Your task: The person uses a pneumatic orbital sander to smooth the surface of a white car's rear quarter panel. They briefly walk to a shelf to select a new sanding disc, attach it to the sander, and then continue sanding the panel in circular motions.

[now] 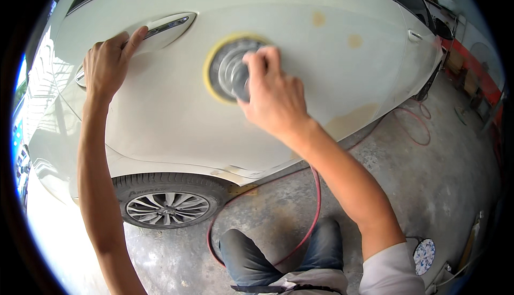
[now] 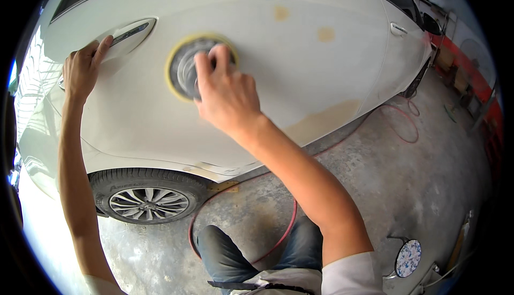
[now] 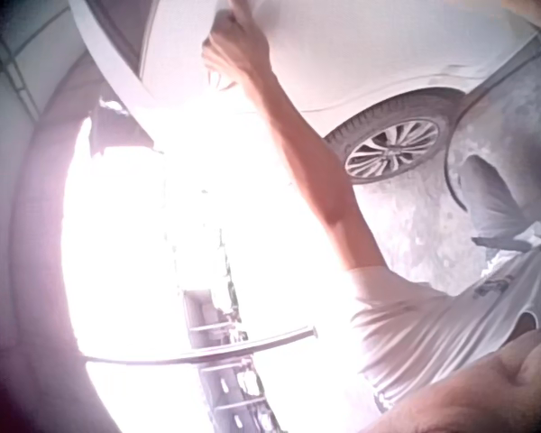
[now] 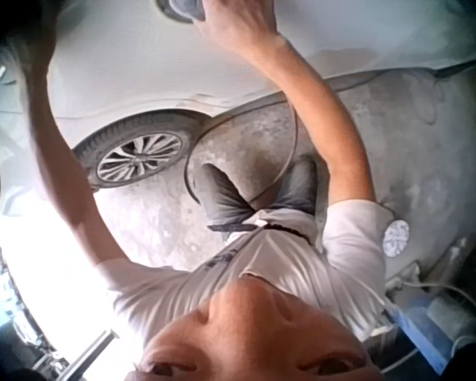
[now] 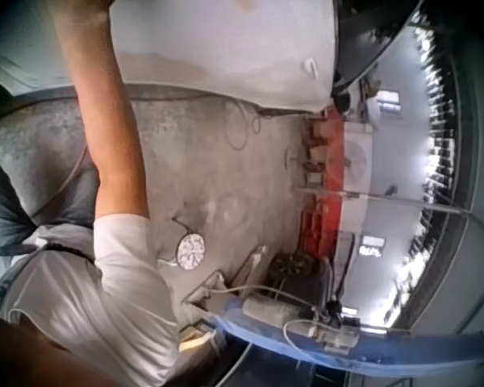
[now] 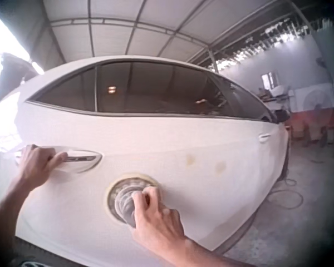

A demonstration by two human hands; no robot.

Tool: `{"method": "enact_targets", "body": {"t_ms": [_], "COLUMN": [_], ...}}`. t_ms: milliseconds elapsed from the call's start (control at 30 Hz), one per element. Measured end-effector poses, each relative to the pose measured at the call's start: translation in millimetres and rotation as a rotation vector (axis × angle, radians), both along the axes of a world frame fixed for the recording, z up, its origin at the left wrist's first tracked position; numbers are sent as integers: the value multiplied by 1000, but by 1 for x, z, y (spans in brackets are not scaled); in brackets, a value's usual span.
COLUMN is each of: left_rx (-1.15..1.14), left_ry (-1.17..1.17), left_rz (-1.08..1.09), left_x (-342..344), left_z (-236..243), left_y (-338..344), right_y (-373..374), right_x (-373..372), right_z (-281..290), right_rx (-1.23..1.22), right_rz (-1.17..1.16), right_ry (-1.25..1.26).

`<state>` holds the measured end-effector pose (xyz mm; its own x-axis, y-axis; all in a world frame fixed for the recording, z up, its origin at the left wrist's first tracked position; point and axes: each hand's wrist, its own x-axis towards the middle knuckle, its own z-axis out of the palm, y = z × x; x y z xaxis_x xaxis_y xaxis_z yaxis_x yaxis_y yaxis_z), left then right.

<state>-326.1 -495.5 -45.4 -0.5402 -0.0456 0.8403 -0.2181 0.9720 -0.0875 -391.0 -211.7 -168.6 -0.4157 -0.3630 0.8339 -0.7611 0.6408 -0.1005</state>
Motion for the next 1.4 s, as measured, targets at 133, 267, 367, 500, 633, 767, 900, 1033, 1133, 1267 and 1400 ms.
{"method": "enact_targets", "body": {"t_ms": [133, 267, 367, 500, 633, 767, 900, 1033, 1133, 1267, 1400], "left_rx": [-17, -11, 11, -31, -61, 13, 41, 11, -32, -32, -11], "left_ry": [-9, 9, -5, 9, 80, 10, -27, 34, 104, 83, 90], "left_rz": [10, -9, 11, -2, -54, -10, 46, 12, -54, -32, -28], "left_x": [0, 0, -2, 0, -4, -4, -5, -7, -8, -6, -7], "left_z": [-1, 0, -1, 1, -3, 0, -2, -2, -7, -4, -6], "left_y": [-5, -2, -1, -5, -7, -7, -8, -11, -8, -11, -10], "right_y": [8, 25, 35, 49, 63, 74, 91, 81, 74, 76, 75], "right_x": [-7, -11, -26, -34, -36, -47, -47, -43, -43, -37, -39], "right_z": [11, -22, -4, 2, -6, 18, -6, 12, 16, -16, -12], "right_rx": [-24, -8, -108, -122, -149, -176, -148, -148, -134, -57, -97], "right_rz": [13, -2, -44, -55, -85, -173, -199, -211, -210, -104, -110], "right_ry": [-40, -36, -46, -75, -94, -100, -169, -136, -127, -110, -116]}}
